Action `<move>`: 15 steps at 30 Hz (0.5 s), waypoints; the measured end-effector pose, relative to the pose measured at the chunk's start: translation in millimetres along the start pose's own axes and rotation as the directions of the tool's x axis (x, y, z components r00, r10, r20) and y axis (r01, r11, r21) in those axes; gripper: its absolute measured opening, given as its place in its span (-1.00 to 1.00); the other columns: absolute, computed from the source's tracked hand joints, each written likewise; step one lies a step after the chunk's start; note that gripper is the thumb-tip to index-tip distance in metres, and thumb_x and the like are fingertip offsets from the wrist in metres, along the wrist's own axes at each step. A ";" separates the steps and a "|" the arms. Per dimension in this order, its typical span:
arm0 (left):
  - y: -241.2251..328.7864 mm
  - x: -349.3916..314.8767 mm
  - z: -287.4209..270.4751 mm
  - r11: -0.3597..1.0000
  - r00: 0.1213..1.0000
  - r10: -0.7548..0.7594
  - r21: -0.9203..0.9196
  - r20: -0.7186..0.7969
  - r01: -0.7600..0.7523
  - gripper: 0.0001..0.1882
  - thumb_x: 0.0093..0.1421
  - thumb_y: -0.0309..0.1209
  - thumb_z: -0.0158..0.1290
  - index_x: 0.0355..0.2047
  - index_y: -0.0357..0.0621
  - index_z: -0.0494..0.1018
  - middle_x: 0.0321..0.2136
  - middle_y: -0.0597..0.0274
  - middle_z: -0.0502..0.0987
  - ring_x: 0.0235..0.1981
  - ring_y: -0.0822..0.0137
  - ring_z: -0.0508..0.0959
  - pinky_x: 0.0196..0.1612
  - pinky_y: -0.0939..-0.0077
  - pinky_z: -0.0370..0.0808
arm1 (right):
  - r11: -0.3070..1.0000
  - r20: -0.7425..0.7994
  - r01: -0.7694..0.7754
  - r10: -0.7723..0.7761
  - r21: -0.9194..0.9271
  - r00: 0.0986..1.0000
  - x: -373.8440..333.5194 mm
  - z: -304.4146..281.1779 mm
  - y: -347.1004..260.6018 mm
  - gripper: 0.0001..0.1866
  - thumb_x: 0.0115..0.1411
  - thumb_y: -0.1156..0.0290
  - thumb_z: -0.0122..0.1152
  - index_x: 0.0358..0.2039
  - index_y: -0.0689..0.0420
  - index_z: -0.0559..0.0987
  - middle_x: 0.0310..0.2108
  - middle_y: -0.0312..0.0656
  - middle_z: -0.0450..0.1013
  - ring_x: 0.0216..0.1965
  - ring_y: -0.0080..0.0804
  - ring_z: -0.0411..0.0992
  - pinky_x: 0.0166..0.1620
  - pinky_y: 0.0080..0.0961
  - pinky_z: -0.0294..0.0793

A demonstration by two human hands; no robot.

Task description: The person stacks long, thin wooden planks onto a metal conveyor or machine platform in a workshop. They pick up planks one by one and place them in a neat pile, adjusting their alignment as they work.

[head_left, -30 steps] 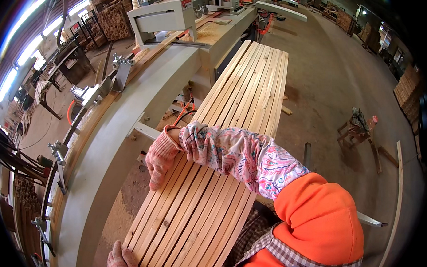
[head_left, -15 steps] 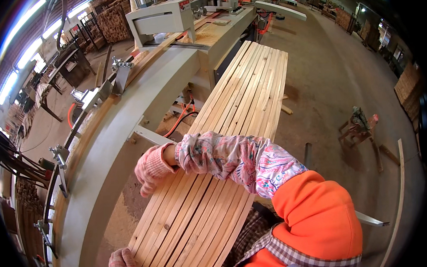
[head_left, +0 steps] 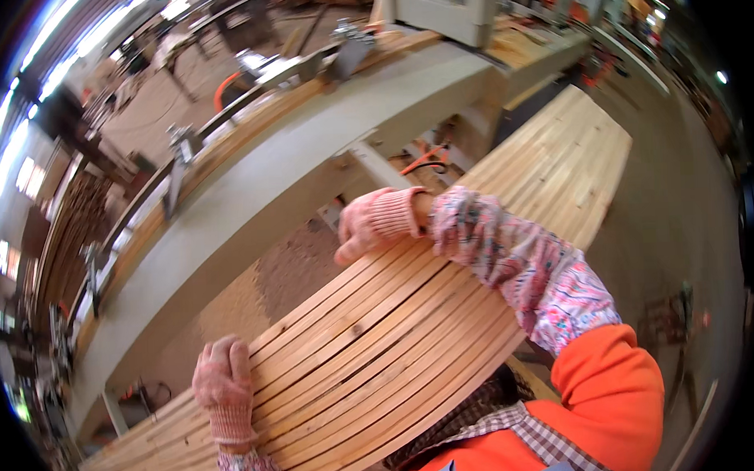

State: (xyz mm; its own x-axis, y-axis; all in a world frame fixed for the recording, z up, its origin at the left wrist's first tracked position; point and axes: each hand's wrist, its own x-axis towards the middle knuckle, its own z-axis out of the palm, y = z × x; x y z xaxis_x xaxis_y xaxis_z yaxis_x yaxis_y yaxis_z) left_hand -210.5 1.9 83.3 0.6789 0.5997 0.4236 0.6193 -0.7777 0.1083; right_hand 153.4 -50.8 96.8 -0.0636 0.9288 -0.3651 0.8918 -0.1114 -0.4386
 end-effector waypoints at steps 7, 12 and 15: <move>-31.0 -27.3 2.0 0.910 0.991 0.129 0.391 0.045 -0.136 -0.86 0.15 -0.39 0.11 -0.25 0.13 0.50 -0.42 0.37 0.52 -0.36 0.26 0.56 -0.35 0.34 0.52 | 0.997 0.039 0.074 -0.075 0.021 0.996 3.3 -3.1 -10.6 -0.57 0.18 0.02 0.26 -0.24 0.15 0.74 -0.38 -0.02 0.65 -0.36 -0.23 0.60 -0.21 -0.30 0.57; -27.3 -29.0 -4.0 0.927 0.984 0.017 0.367 0.176 -0.082 -0.72 0.28 -0.27 -0.01 -0.02 0.33 0.52 -0.41 0.43 0.54 -0.32 0.33 0.61 -0.32 0.38 0.55 | 1.000 0.002 -0.007 0.006 0.025 1.000 -5.7 -1.3 -19.2 -0.58 0.18 0.04 0.24 -0.26 0.17 0.74 -0.43 -0.02 0.63 -0.37 -0.24 0.59 -0.21 -0.34 0.57; -11.1 1.8 -29.2 0.935 0.793 -0.337 0.280 0.507 0.218 -0.59 0.41 -0.02 -0.17 -0.09 0.16 0.62 -0.29 0.30 0.64 -0.21 0.20 0.66 -0.22 0.25 0.60 | 0.995 0.064 0.052 -0.058 0.091 0.996 -10.1 -2.4 -28.7 -0.62 0.15 0.11 0.24 -0.30 0.20 0.74 -0.44 -0.09 0.64 -0.38 -0.30 0.59 -0.25 -0.36 0.55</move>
State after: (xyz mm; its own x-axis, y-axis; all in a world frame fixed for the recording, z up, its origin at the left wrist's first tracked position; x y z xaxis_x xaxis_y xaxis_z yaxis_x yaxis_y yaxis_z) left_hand -227.6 6.1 109.1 0.5299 0.8335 -0.1564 0.8375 -0.5434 -0.0583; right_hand 129.6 -56.2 115.0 -0.1439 0.9090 -0.3912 0.8429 -0.0946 -0.5297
